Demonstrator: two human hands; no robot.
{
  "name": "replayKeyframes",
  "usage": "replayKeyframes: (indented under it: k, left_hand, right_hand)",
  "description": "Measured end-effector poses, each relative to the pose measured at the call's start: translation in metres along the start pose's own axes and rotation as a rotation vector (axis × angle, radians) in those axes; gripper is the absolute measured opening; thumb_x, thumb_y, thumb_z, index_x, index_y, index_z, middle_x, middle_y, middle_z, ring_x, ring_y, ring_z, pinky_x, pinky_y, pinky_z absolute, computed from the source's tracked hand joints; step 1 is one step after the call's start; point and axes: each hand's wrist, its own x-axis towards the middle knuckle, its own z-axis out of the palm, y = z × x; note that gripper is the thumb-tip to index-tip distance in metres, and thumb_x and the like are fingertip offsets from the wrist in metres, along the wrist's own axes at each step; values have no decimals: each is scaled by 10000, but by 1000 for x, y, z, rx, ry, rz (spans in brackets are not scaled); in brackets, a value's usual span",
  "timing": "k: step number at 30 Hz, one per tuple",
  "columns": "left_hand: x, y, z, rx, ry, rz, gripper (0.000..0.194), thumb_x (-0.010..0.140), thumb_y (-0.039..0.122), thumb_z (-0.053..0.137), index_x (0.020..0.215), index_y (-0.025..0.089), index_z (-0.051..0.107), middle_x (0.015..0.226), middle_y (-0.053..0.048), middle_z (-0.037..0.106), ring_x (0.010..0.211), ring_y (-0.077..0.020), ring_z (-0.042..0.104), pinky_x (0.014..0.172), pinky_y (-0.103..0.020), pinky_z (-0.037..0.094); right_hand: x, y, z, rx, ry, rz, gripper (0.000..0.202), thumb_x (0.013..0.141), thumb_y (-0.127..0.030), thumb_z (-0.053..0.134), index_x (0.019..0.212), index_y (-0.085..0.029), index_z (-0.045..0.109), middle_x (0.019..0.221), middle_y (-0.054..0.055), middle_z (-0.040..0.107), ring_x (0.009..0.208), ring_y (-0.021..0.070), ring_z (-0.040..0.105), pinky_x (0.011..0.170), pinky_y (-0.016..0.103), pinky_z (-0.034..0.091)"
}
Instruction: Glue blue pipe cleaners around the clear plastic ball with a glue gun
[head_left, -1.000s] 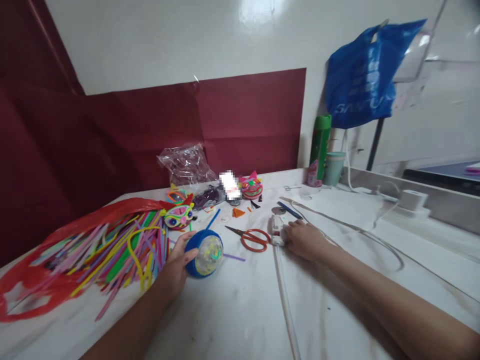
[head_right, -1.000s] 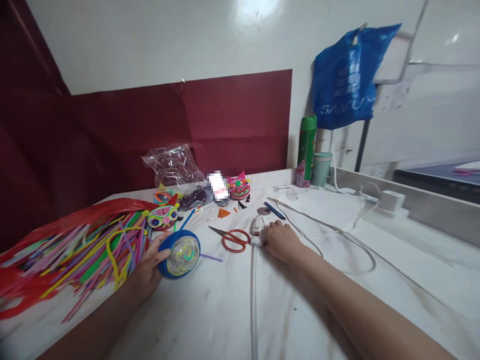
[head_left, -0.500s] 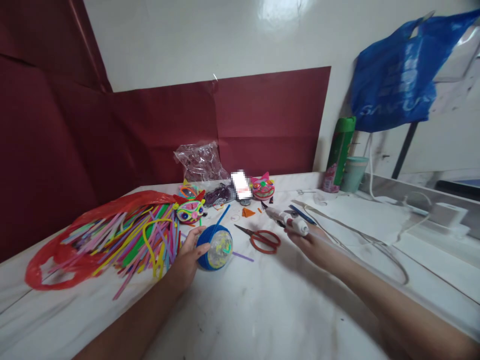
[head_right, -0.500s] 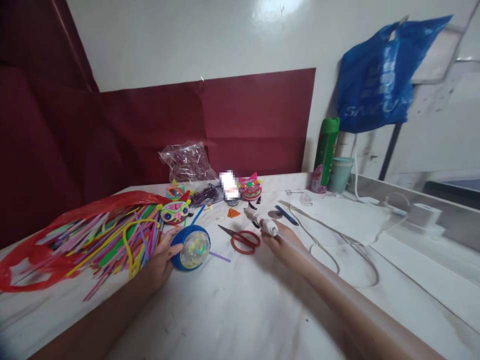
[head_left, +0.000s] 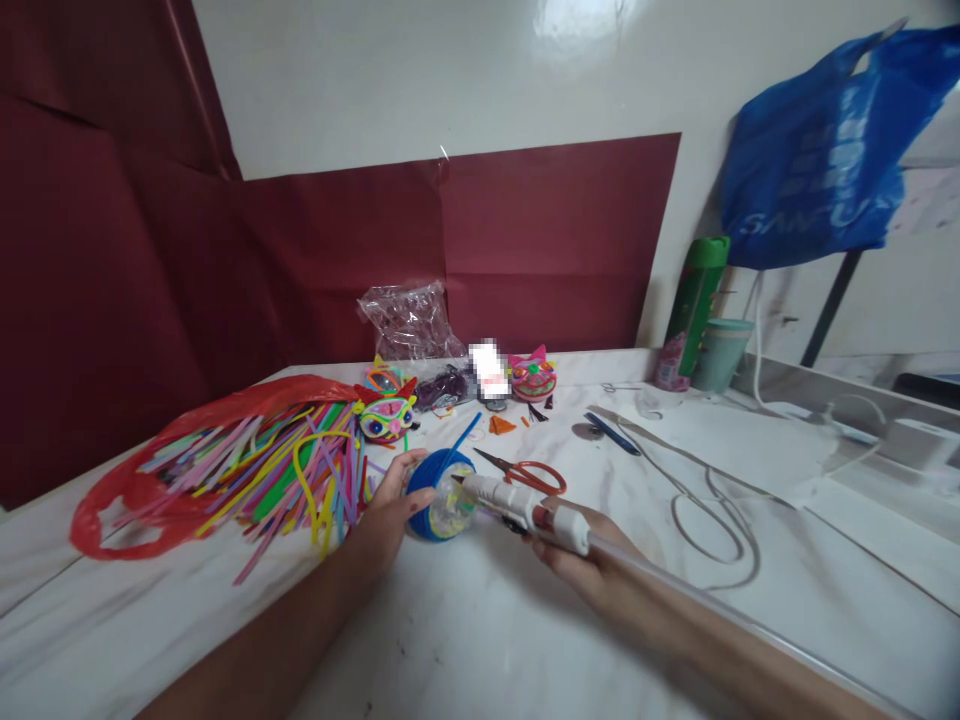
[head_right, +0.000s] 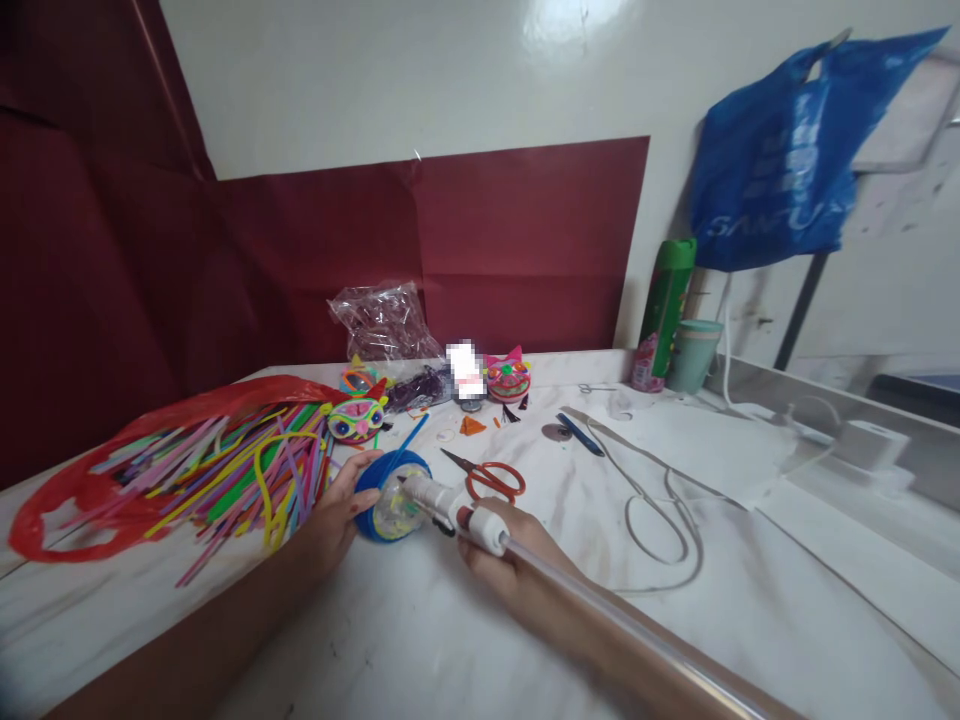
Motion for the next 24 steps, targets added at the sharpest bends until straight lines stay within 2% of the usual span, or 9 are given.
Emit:
replayKeyframes:
  k: [7,11,19,24]
  left_hand:
    - [-1,-2,1,25,-55,5,555,615,242,736,1130,235,529,976,-21,636,917,-225,592,804,-300,414]
    - [-1,-3,1,24,-43,31,546,608,224,742,1117,232,545,1010,-21,628,959,-225,583,840,-300,406]
    - [2,-6,-2,28,-54,15,586,605,236,755,1144,229,524,1010,-27,625,916,-220,596,791,-295,421]
    - [3,-9,-5,58,-51,26,571,612,227,755,1139,237,535,986,-24,631,913,-224,600,794,-302,426]
  right_hand:
    - [0,-1,4,1,10,-103,107,808,-241,459,706,-212,473,684,-13,540,609,137,524,587,243,420]
    - [-1,-4,3,-21,28,-69,108,824,-242,461,722,-212,482,685,-11,538,625,143,527,573,238,418]
    - [-3,-8,0,-57,-5,-48,139,835,-263,462,707,-209,451,685,-14,513,630,144,513,571,244,410]
    - [-2,-12,-1,-49,19,-48,159,828,-275,460,686,-205,450,680,-6,529,625,150,514,552,246,411]
